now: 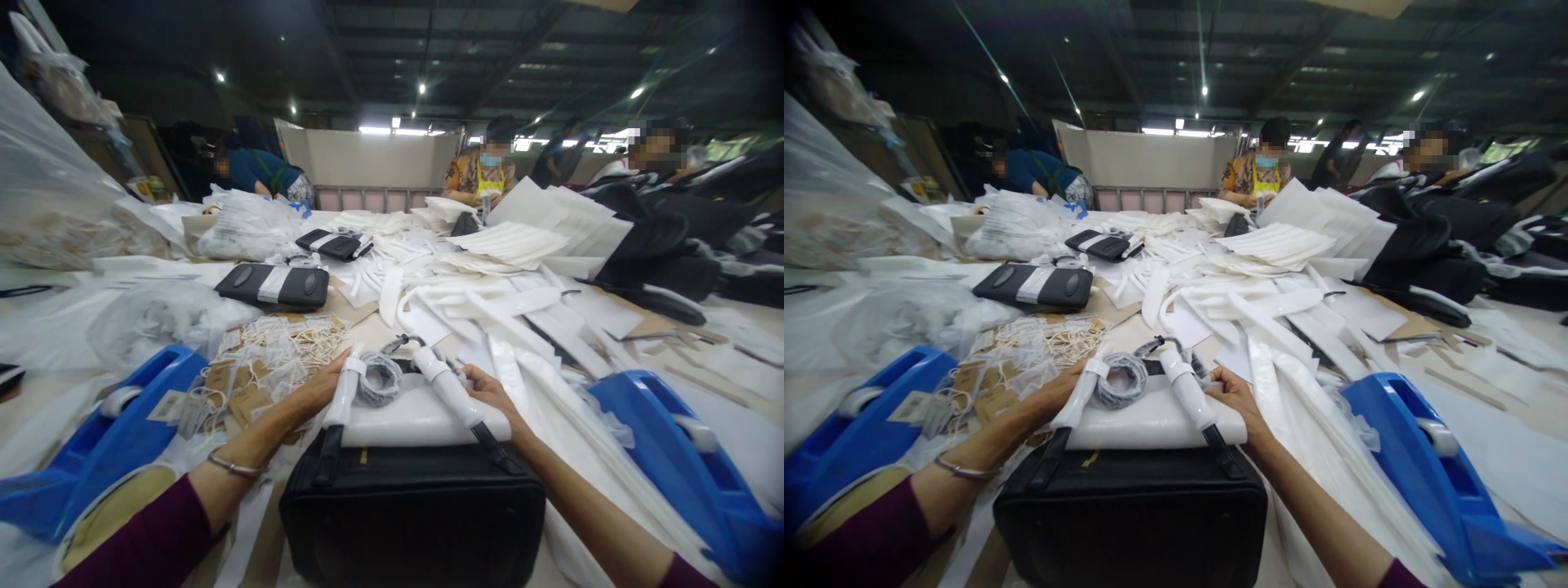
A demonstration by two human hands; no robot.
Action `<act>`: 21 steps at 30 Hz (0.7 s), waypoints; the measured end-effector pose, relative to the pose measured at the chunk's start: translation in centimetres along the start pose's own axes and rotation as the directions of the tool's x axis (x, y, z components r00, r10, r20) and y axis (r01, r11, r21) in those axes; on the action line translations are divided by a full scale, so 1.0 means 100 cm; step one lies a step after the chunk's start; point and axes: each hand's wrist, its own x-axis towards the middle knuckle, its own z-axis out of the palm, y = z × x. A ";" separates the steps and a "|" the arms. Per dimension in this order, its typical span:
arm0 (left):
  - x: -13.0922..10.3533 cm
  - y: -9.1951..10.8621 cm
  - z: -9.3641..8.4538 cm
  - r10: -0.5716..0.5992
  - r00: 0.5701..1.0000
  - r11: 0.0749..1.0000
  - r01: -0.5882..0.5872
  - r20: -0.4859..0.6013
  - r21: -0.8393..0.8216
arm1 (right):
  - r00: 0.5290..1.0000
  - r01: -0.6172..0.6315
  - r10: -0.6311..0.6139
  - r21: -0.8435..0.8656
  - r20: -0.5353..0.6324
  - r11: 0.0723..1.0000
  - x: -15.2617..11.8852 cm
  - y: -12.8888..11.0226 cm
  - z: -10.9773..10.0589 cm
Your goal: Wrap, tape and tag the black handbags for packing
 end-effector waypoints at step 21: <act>0.025 -0.027 -0.004 0.174 0.978 0.951 -0.136 -0.115 0.278 | 0.967 0.194 -0.252 -0.525 -0.040 0.829 0.020 -0.004 0.008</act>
